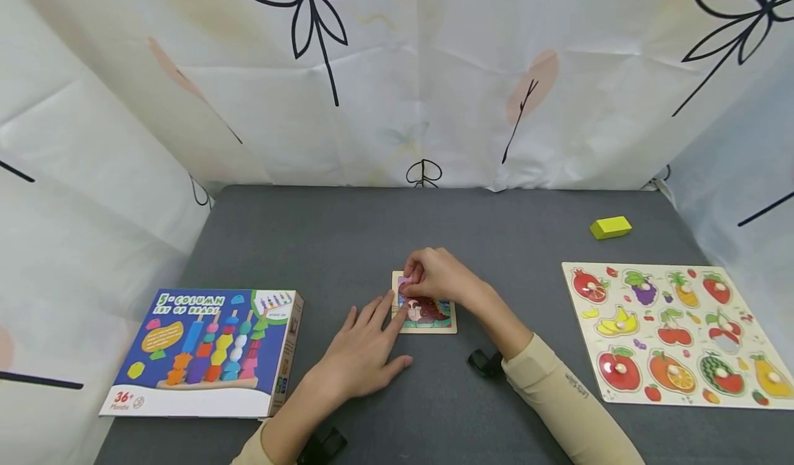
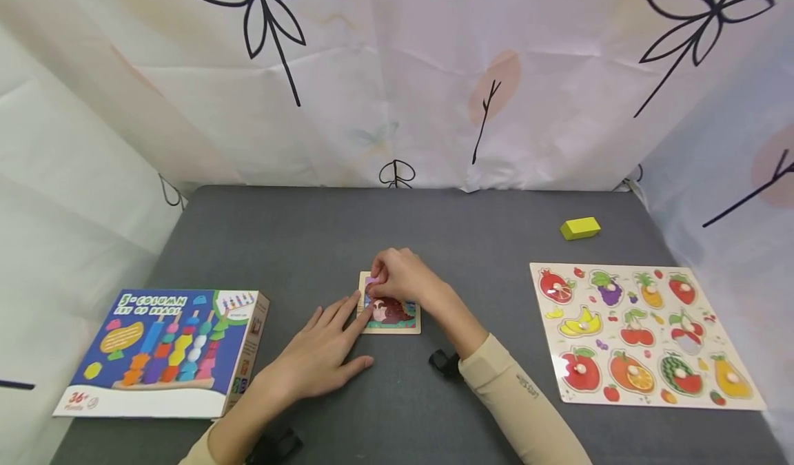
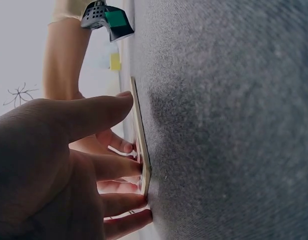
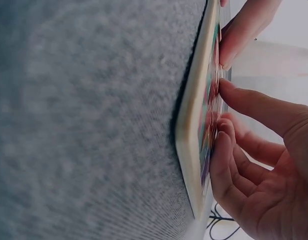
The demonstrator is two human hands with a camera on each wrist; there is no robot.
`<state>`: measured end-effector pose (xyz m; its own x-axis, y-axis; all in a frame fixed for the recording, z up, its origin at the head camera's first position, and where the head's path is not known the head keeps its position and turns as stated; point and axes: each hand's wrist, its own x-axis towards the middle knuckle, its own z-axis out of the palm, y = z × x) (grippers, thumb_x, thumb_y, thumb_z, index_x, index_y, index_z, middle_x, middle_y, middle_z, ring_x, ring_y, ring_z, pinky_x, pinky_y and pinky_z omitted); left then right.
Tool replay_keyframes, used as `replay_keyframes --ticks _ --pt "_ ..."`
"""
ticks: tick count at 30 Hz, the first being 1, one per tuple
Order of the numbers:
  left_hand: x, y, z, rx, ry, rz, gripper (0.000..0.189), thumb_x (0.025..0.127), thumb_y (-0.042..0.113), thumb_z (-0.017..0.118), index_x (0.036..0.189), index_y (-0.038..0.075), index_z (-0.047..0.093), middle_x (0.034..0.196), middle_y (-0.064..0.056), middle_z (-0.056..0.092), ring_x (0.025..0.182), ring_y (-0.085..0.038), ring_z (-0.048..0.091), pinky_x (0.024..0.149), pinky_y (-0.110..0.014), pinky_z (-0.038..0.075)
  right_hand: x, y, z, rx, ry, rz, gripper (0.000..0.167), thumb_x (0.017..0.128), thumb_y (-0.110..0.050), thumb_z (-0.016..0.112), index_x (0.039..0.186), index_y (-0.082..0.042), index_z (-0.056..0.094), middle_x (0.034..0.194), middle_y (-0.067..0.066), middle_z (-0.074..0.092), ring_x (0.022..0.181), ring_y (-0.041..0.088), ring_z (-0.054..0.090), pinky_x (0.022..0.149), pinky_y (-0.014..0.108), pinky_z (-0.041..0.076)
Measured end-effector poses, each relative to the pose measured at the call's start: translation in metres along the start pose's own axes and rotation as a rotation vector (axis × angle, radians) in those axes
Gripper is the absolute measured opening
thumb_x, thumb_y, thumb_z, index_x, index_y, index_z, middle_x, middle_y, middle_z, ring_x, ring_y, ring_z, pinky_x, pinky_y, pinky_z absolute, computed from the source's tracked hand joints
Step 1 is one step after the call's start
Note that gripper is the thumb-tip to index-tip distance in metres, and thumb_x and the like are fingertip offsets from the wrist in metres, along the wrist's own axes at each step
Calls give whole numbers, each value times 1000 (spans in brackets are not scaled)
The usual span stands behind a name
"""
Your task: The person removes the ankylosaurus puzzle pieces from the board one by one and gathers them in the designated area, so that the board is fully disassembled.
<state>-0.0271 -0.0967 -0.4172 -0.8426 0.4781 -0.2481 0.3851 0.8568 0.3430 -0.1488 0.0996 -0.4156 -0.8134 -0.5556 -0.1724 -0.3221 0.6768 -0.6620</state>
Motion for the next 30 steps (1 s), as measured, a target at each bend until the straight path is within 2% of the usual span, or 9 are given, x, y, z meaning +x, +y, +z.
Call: replay_keyframes --ticks 9,15,18,26,30 --pt "0 1 1 -2 6 -4 77 104 50 70 167 14 44 181 -17 24 165 -41 32 127 -74 34 0 -1 1 -69 0 -6 23 96 -23 85 103 -3 75 90 5 75 72 10 65 66 23 54" --pt "0 2 2 2 3 -4 77 104 51 70 167 13 44 181 -18 24 165 -41 32 127 -75 34 1 5 0 -70 -8 -31 26 96 -27 84 106 -5 75 102 7 74 93 17 69 86 37 62" --pt "0 1 2 7 4 -4 78 104 51 70 167 13 44 181 -18 24 165 -41 32 127 -74 34 1 6 0 -50 -3 -31 27 96 -28 84 106 -5 75 104 7 75 98 20 70 91 42 62" --pt "1 -1 2 -8 1 3 78 105 50 69 168 14 42 181 -17 23 166 -41 31 127 -75 33 -2 7 -1 -21 41 -115 22 95 -21 85 106 -4 77 98 6 77 80 8 65 75 26 58" --pt "1 -1 2 -7 1 5 77 105 50 69 168 14 42 181 -18 23 166 -41 31 127 -75 32 -4 7 -2 -2 50 -156 19 95 -16 84 109 -5 78 98 7 76 77 5 63 70 22 55"
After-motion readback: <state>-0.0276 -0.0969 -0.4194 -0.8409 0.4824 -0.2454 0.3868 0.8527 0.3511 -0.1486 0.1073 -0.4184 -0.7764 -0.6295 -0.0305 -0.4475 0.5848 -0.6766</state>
